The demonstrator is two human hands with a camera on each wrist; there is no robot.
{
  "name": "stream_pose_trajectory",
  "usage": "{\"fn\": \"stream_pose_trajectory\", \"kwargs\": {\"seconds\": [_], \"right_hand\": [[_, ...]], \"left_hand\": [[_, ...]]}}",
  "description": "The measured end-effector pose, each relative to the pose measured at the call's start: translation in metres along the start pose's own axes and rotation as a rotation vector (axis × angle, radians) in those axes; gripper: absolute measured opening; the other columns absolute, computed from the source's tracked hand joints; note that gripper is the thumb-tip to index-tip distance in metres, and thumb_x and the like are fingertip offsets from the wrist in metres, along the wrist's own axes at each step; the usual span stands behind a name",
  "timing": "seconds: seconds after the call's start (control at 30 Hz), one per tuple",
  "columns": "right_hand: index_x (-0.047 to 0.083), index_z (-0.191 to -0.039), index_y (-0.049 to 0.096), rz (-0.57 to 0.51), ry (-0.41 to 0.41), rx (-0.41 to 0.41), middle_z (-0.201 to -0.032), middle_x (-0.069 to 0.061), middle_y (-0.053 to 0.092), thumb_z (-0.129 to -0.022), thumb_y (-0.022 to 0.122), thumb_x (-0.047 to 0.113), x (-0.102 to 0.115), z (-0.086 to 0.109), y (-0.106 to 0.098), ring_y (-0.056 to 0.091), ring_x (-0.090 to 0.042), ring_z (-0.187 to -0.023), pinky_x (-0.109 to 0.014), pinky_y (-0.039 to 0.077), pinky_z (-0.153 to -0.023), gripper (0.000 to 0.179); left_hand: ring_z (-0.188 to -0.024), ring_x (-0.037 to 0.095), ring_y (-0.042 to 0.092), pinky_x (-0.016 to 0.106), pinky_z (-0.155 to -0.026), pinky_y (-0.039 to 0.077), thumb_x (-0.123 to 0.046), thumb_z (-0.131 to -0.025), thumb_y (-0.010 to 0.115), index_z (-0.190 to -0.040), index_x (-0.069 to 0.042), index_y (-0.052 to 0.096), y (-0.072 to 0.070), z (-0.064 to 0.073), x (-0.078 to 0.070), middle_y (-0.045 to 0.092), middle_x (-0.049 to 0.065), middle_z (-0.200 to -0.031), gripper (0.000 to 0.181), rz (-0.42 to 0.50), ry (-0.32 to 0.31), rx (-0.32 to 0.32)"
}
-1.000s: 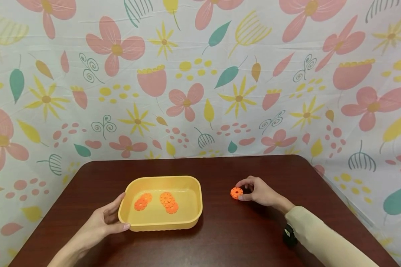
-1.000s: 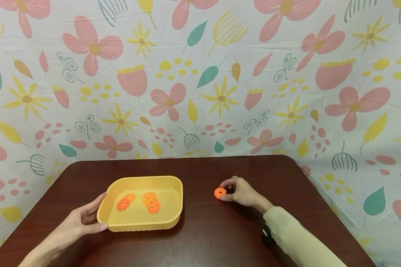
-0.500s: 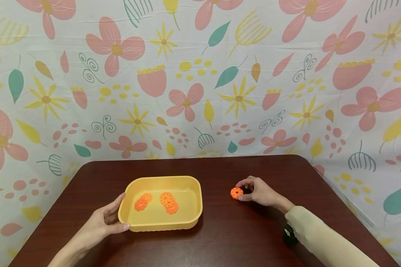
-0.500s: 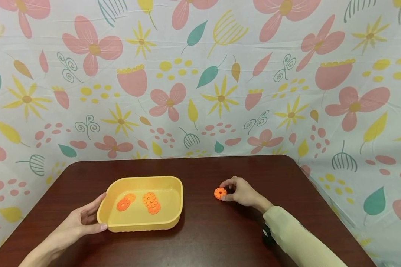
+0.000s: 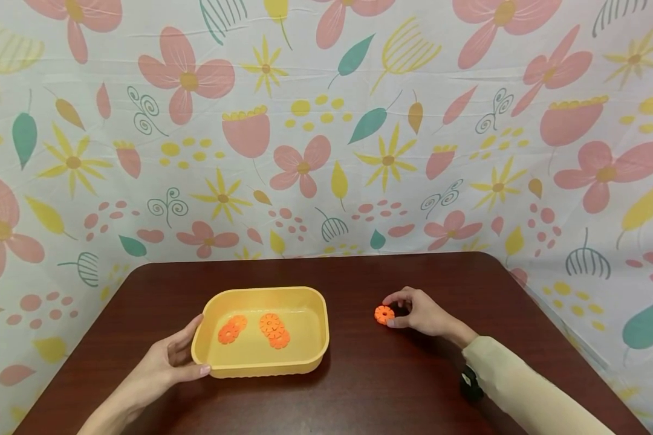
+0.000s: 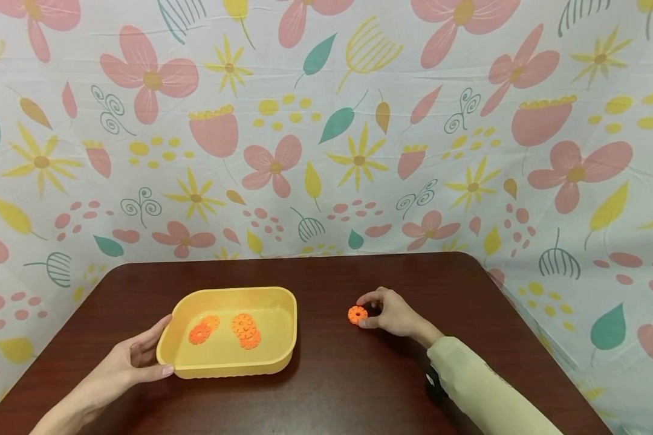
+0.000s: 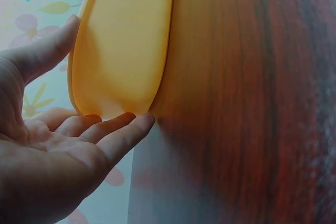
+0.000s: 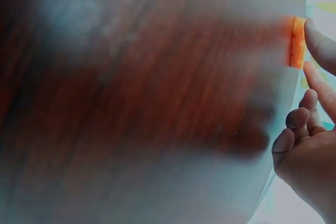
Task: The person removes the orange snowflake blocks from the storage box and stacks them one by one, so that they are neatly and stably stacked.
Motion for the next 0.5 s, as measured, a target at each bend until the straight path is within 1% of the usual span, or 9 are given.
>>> {"fn": "stream_pose_trajectory", "kwargs": {"seconds": [0.3, 0.5], "right_hand": [[0.002, -0.122, 0.075, -0.004, -0.004, 0.004, -0.099, -0.01, 0.056, -0.085, 0.091, 0.015, 0.0008, -0.0005, -0.001, 0.047, -0.027, -0.091, -0.033, 0.037, -0.073, 0.042], [0.004, -0.122, 0.076, 0.018, -0.002, 0.017, -0.099, -0.009, 0.056, -0.085, 0.091, 0.017, -0.0009, -0.0003, -0.001, 0.048, -0.027, -0.092, -0.034, 0.038, -0.075, 0.043]], "left_hand": [[-0.144, 0.048, 0.041, 0.031, -0.094, 0.054, -0.005, -0.093, 0.08, -0.169, -0.003, 0.013, 0.0006, 0.0004, -0.0003, 0.02, 0.023, -0.17, 0.101, 0.007, 0.0, -0.005], [-0.145, 0.047, 0.04, 0.03, -0.094, 0.054, -0.006, -0.093, 0.08, -0.169, -0.003, 0.014, 0.0, 0.0001, 0.0, 0.019, 0.022, -0.171, 0.101, 0.001, -0.011, -0.011]]}}
Point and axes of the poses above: each hand's wrist, its own z-axis away from the middle knuckle, its own y-axis out of the palm, x = y × z, the point moved 6 cm from there along -z, towards the middle knuckle
